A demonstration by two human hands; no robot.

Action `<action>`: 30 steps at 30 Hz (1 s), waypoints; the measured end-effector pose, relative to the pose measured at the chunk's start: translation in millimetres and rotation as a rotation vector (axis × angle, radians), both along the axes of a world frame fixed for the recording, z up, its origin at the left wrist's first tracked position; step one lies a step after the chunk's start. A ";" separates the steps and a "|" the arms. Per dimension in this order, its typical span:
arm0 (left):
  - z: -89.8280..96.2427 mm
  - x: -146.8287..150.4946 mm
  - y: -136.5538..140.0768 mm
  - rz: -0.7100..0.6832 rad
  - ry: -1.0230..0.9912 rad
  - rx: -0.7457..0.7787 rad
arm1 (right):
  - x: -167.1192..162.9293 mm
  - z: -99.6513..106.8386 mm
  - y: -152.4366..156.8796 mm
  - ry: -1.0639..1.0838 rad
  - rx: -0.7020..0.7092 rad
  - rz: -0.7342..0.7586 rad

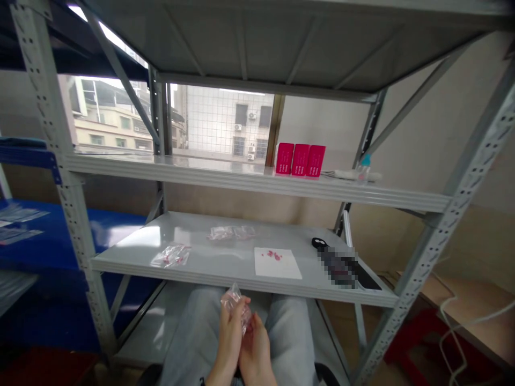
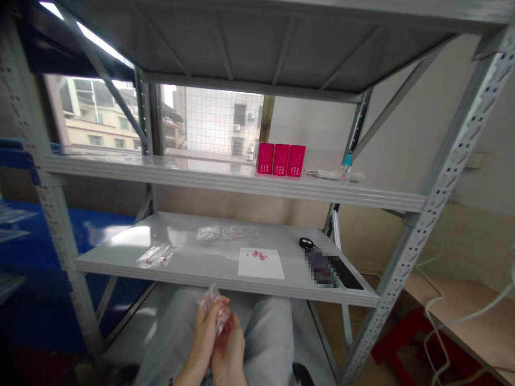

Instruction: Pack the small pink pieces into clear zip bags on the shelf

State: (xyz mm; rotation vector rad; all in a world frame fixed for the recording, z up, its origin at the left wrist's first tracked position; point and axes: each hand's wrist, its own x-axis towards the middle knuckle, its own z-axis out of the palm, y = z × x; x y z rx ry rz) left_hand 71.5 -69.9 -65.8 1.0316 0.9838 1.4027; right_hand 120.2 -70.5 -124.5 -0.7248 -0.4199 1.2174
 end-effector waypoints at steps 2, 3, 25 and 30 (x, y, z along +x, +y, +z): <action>18.3 -13.3 13.3 0.108 -0.026 -0.002 | 4.7 -6.3 2.5 0.100 -0.044 -0.070; 32.1 -22.0 22.9 0.150 -0.034 0.011 | 7.9 -7.7 1.2 0.160 -0.079 -0.097; 102.2 -221.3 167.8 0.337 1.019 0.167 | 164.6 143.0 164.2 -1.768 -0.038 -0.248; 77.3 -232.5 163.2 0.291 1.346 0.276 | 163.1 123.7 171.8 -2.014 -0.029 -0.198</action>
